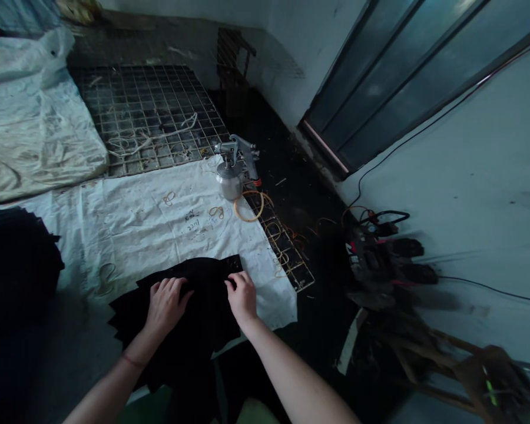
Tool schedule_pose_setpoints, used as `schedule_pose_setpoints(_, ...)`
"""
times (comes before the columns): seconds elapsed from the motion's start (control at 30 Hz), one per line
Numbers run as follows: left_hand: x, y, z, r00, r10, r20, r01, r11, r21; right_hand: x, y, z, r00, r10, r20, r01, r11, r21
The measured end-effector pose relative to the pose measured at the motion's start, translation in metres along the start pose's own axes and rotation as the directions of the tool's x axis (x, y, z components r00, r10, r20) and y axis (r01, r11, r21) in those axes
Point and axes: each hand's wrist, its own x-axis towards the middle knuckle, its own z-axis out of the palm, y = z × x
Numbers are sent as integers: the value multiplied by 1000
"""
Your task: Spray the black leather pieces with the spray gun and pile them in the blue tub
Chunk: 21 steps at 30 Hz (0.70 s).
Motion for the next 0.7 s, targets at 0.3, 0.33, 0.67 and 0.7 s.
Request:
schedule_pose_setpoints(0.3,15,-27,-19,906,39,422,104,945,-309,-27,16,-3,924,356,139,-382,852,357)
schedule_pose_setpoints(0.33,18,-28,-19,904,11,428,122,951,-283,-28,19,-1,915,377,142,-403,842,360)
schedule_pose_setpoints(0.67,26,-25,-1,977,117,176,-105,992,-72,-22,10,8,901,426,83,-432,897,92)
schedule_pose_setpoints(0.7,27,-25,-2,973,131,188,-115,989,-90,-22,9,9,904,422,65,-426,902,70)
